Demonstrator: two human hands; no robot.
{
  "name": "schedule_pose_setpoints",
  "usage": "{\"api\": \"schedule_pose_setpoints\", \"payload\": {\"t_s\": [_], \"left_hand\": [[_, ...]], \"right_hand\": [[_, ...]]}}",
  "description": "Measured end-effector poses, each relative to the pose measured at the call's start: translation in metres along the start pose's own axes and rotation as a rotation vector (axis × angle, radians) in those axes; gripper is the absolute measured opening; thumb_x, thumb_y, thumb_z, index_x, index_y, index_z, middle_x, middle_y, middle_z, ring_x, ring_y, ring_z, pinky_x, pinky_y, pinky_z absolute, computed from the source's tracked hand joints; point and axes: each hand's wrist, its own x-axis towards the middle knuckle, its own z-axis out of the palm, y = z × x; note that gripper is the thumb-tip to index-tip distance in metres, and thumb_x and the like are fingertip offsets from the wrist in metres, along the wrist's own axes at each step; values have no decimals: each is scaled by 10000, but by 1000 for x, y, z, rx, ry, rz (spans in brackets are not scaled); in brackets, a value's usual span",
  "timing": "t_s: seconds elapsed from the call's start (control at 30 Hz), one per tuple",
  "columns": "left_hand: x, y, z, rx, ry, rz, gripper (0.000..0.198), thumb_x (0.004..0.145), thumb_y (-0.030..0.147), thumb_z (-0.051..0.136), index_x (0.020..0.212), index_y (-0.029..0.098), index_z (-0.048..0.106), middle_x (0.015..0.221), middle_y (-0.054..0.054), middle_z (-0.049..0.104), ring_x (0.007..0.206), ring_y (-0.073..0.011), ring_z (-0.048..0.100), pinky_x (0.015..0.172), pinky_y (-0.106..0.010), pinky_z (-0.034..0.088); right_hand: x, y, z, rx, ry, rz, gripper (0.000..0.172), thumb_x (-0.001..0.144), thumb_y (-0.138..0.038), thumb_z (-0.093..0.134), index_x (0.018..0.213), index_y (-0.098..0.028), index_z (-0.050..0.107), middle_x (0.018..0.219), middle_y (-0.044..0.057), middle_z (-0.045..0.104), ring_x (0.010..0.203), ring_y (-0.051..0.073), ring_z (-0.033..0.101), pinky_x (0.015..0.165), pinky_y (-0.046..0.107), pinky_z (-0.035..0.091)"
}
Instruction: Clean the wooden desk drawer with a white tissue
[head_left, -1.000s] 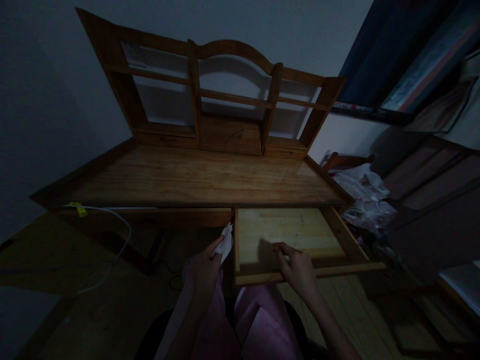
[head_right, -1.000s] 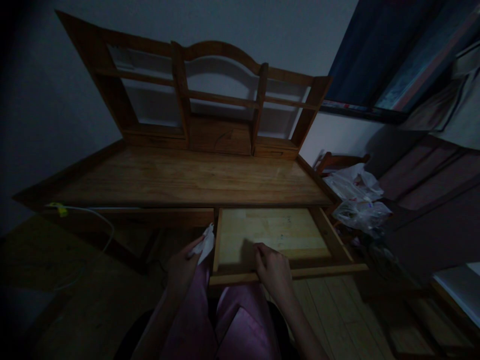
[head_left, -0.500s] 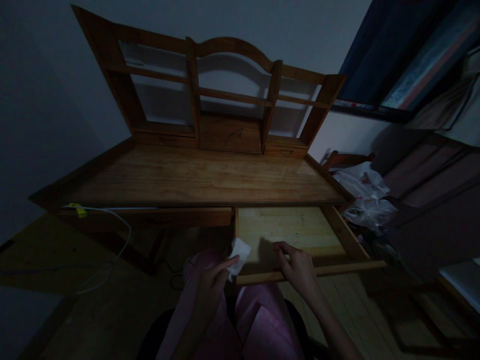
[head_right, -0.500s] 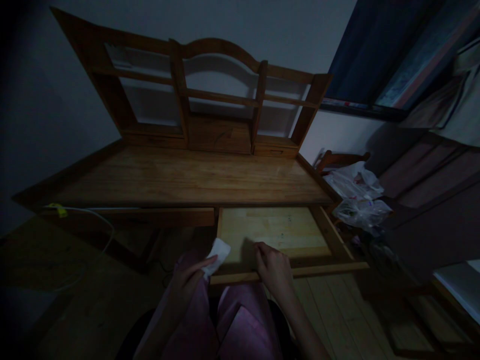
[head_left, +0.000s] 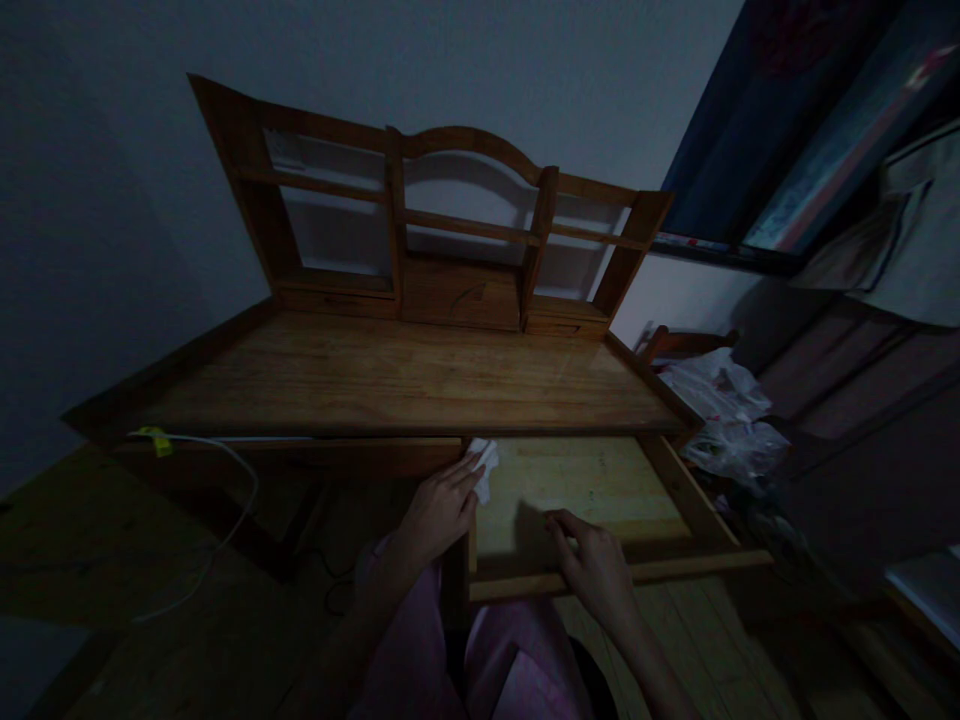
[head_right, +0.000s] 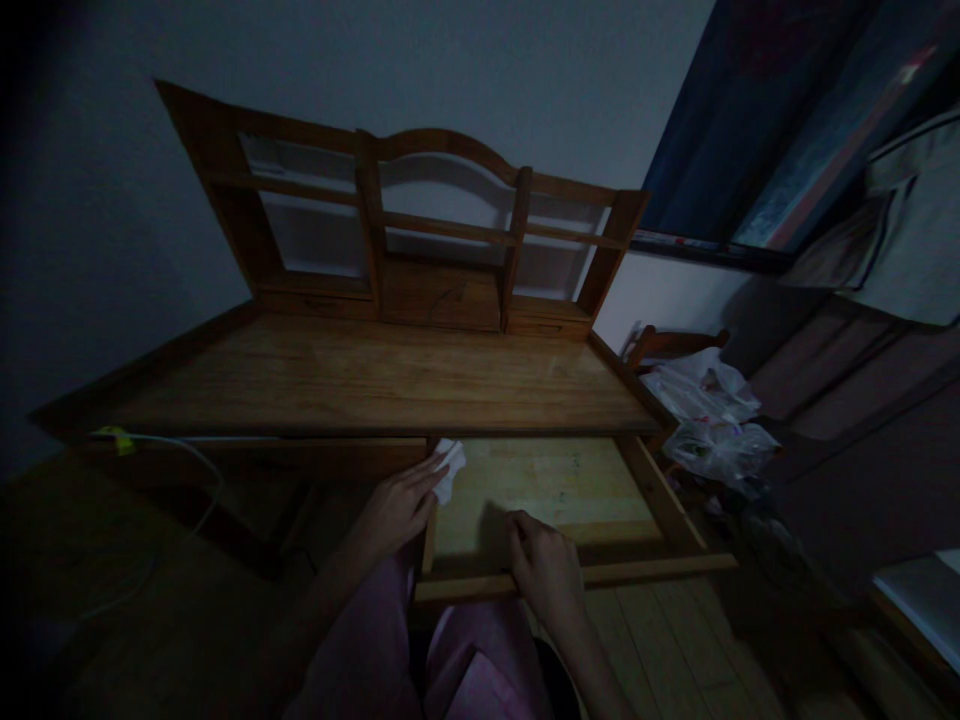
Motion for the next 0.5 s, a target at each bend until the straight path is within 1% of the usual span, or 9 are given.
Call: {"api": "schedule_pose_setpoints", "payload": {"t_s": [0.03, 0.1, 0.2, 0.3, 0.4, 0.5], "left_hand": [[1, -4, 4, 20, -26, 18, 525, 913, 149, 424, 1408, 164, 598, 1531, -67, 520, 1436, -163, 472, 1226, -344, 351], [-3, -9, 10, -9, -36, 10, 521, 909, 135, 426, 1393, 177, 612, 1516, -60, 542, 1427, -158, 483, 1225, -344, 356], [-16, -10, 12, -155, -21, -30, 500, 912, 128, 428, 1347, 226, 654, 1486, -35, 576, 1400, -148, 516, 1218, -355, 374], [-32, -8, 11, -329, -39, -89, 479, 936, 146, 414, 1317, 273, 676, 1473, -12, 589, 1390, -143, 527, 1209, -367, 389], [-49, -6, 10, -463, -45, -138, 449, 949, 172, 419, 1272, 291, 709, 1435, -12, 625, 1368, -155, 552, 1184, -365, 413], [-64, -8, 12, -559, -32, -145, 426, 950, 198, 423, 1203, 299, 750, 1387, -19, 665, 1321, -184, 599, 1149, -381, 444]], "right_hand": [[0, 0, 0, 4, 4, -2, 368, 1033, -336, 358, 1083, -251, 712, 955, 54, 788, 912, 227, 754, 781, 278, 498], [0, 0, 0, 9, 11, -5, 367, 1034, -334, 355, 1089, -254, 709, 954, 53, 787, 919, 227, 754, 796, 279, 500], [-1, -1, 0, 4, 4, -3, 367, 1039, -345, 351, 1082, -255, 705, 980, 52, 787, 930, 231, 754, 795, 281, 497], [0, -2, 0, -12, -3, 8, 374, 1045, -355, 343, 1088, -259, 702, 1002, 50, 788, 940, 233, 753, 782, 281, 491], [0, -2, 0, -1, -9, 15, 372, 1042, -358, 347, 1091, -258, 702, 1003, 49, 788, 942, 232, 752, 780, 280, 490], [0, 0, 0, 2, -10, 9, 362, 1033, -347, 359, 1105, -255, 701, 1009, 48, 786, 943, 235, 751, 771, 281, 487]]}}
